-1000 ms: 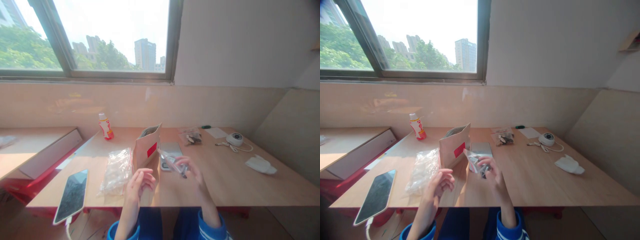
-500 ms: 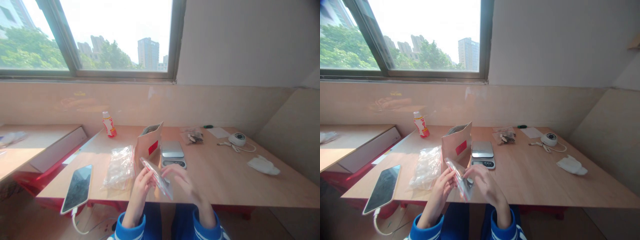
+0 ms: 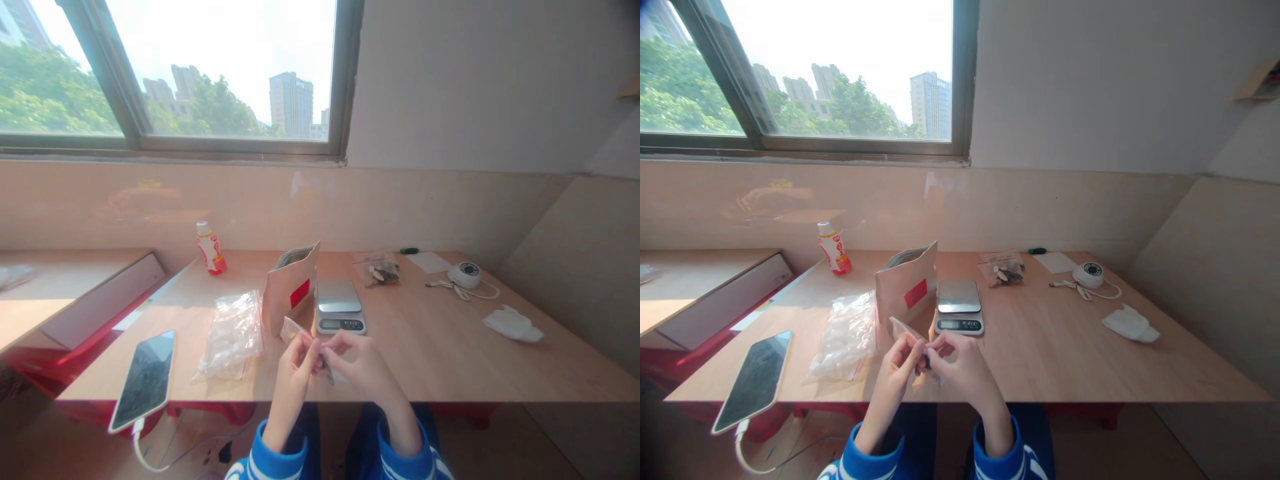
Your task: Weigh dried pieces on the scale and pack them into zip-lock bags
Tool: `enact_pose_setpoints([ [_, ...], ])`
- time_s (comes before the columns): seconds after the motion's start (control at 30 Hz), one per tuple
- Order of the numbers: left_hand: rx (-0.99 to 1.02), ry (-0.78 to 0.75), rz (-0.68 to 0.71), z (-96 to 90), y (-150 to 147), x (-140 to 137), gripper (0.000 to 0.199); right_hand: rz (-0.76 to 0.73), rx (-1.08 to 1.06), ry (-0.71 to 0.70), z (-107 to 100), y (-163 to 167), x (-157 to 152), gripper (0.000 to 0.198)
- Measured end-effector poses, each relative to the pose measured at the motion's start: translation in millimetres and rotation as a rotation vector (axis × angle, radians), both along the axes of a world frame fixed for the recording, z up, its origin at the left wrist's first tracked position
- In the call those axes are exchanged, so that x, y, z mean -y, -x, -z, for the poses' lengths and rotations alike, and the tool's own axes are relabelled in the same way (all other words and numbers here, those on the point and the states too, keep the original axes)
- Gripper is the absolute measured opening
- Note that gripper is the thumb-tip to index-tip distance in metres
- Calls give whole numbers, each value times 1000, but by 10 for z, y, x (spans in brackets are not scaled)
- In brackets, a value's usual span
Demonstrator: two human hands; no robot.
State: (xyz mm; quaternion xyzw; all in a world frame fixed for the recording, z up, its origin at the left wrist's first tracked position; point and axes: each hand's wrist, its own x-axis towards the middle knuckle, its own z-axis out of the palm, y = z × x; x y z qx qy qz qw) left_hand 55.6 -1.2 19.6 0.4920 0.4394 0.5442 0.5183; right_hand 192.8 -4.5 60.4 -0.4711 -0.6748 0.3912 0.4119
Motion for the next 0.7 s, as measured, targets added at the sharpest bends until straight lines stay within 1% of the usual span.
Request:
enact_pose_setpoints([
  [0.1,-51,15,12,11,-10,13,38,61,12,-22,17,-2,-16,18],
  [0.17,-76,-3,42,-12,-6,35,38,148,15,-60,67,-33,-55,17],
  [0.23,-101,-37,109,-45,9,66,36,323,-16,-106,126,-109,-105,18],
  [0.3,-124,-52,166,-72,36,93,34,536,-112,-132,166,-217,-147,22],
  [0.33,-136,-57,175,-78,55,101,34,609,-178,-136,170,-270,-158,24],
  [0.37,-147,-66,177,-79,76,102,34,645,-245,-137,162,-316,-161,26],
  [0.4,-157,-76,172,-74,101,96,35,657,-305,-138,144,-348,-156,28],
  [0.47,-182,-85,151,-46,155,62,45,640,-394,-138,84,-367,-125,30],
  [0.53,-202,-63,92,4,198,7,55,642,-477,-132,16,-330,-82,31],
  [0.57,-198,-46,56,34,203,-22,57,653,-536,-128,-14,-299,-61,31],
  [0.63,-124,-7,9,99,163,-64,52,667,-674,-108,-57,-228,-29,32],
  [0.7,60,48,25,150,43,-69,53,642,-784,-61,-74,-157,-14,32],
])
